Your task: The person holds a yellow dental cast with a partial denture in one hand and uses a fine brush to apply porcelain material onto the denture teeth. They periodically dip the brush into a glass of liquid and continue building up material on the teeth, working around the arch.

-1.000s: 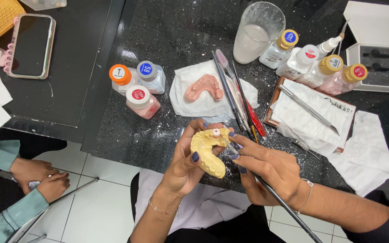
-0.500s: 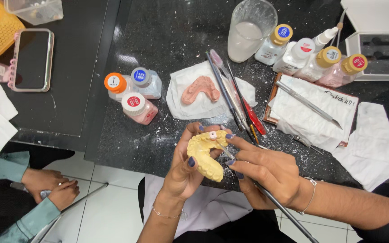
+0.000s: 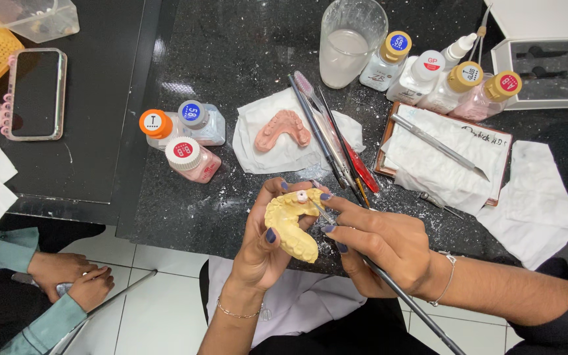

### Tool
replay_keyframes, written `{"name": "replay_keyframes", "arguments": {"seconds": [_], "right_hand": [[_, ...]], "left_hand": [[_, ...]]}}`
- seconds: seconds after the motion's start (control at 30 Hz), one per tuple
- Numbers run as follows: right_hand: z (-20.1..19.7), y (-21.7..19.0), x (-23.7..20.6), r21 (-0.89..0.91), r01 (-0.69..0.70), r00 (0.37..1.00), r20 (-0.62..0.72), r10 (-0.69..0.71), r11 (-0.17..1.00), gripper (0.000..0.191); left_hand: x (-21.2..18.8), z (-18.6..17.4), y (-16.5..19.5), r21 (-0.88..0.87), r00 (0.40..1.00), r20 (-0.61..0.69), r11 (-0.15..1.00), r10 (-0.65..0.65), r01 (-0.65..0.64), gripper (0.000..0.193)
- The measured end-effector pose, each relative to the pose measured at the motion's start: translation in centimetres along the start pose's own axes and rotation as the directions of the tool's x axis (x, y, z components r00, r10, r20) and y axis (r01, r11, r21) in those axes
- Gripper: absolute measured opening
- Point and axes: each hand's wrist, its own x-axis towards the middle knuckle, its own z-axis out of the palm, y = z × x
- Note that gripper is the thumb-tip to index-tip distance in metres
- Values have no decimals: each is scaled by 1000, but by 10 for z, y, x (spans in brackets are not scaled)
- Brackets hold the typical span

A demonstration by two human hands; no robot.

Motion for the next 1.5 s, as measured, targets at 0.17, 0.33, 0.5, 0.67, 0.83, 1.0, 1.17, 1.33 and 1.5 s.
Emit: {"name": "replay_keyframes", "arguments": {"seconds": [0.17, 0.33, 0.5, 0.67, 0.83, 1.0, 1.17, 1.33, 1.5], "right_hand": [[0, 1, 1, 7, 21, 1000, 4, -21, 1000, 31], [0, 1, 1, 0, 18, 1000, -3, -18, 1000, 31], [1, 2, 2, -1, 30, 1000, -1, -30, 1000, 30], [-1, 2, 3, 9, 25, 1000, 8, -25, 1000, 29], [0, 3, 4, 4, 42, 999, -8, -42, 999, 30], [1, 3, 3, 14, 40, 999, 10, -40, 999, 30], [1, 3, 4, -24, 53, 998, -16, -54, 998, 30], [0, 1, 2, -13, 33, 999, 11, -33, 999, 29], [0, 4, 1, -39, 48, 999, 11, -48, 998, 30]], "left_hand": [[-1, 0, 0, -1, 1000, -29, 1000, -7, 7, 83], [-1, 0, 0, -6, 1000, -30, 1000, -2, 2, 84], [0, 0, 0, -9, 1000, -24, 1000, 8, -8, 84], [0, 0, -1, -9, 1000, -28, 1000, 2, -2, 85], [4, -3, 0, -3, 1000, -20, 1000, 3, -3, 84], [1, -1, -2, -15, 1000, -6, 1000, 19, -19, 82], [3, -2, -2, -1, 1000, -31, 1000, -3, 3, 85], [3, -3, 0, 16, 1000, -17, 1000, -17, 17, 86], [4, 0, 1, 11, 999, -27, 1000, -28, 29, 86]]}}
